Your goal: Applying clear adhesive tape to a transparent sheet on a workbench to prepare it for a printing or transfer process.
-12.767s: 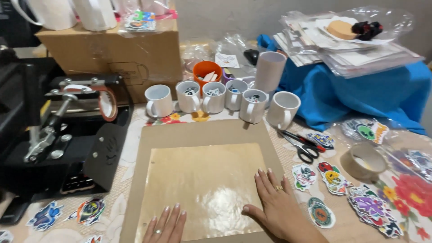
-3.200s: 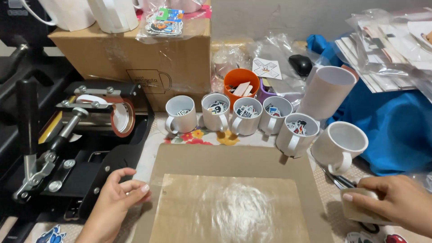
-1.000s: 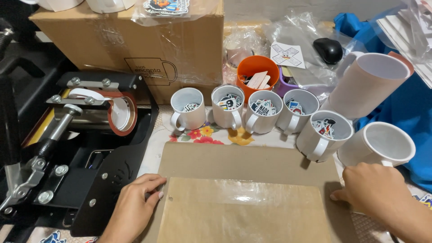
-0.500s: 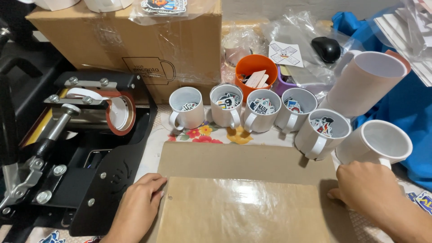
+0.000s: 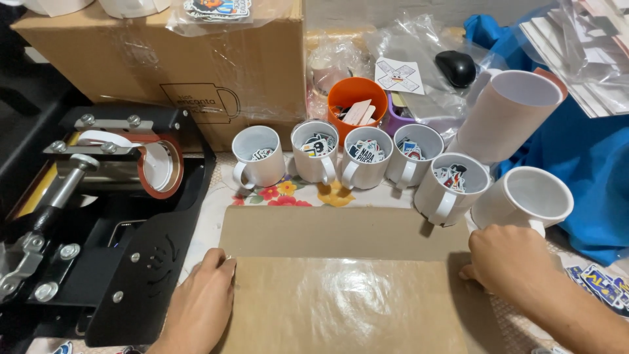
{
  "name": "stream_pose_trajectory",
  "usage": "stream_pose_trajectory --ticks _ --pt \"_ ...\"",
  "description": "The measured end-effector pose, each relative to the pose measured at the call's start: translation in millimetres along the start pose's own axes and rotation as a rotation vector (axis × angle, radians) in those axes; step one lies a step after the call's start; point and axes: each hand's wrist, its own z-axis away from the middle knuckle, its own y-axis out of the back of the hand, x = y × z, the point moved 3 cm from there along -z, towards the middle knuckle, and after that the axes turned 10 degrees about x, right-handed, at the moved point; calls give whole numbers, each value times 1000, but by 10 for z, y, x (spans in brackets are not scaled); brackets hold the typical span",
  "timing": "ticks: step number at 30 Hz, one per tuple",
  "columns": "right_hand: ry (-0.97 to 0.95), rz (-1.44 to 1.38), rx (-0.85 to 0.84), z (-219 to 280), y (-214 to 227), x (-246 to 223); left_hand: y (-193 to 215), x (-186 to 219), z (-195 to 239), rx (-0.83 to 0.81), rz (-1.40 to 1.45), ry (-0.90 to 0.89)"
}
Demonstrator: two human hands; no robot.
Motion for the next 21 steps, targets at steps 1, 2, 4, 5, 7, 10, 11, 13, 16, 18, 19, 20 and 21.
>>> stream_pose_trajectory --ticks 1,2,4,5,7,10,11,13,16,18,19,20,21 --pt "-5 10 36 -12 -34 -2 -6 15 7 10 -101 -20" --pt "-5 8 37 3 6 -2 -125 -27 16 11 -103 -20" --pt "7 8 4 34 76 -2 -269 -87 37 331 -506 -84" --pt "7 6 7 32 71 -2 -353 -48 75 333 -509 -83" --pt "11 -2 -8 25 57 -5 -474 71 147 541 -637 -187" --pt "9 -6 20 -1 10 -1 -558 347 296 623 -332 -323" --pt "15 -5 20 4 -37 -11 -618 377 346 619 -333 -319" --pt "7 -3 35 -30 -87 -3 -696 429 358 666 -305 -263" --pt "15 -18 43 -37 -76 4 -692 586 381 724 -296 -267" --pt "11 -25 34 -19 -42 3 -656 825 418 802 -274 -298" --pt "7 -30 24 -11 -26 4 -628 947 441 879 -248 -327" --pt "8 -33 25 -29 -61 0 -625 1050 429 880 -251 -328" --pt "8 -27 46 -48 -91 -3 -617 1157 424 910 -225 -350"
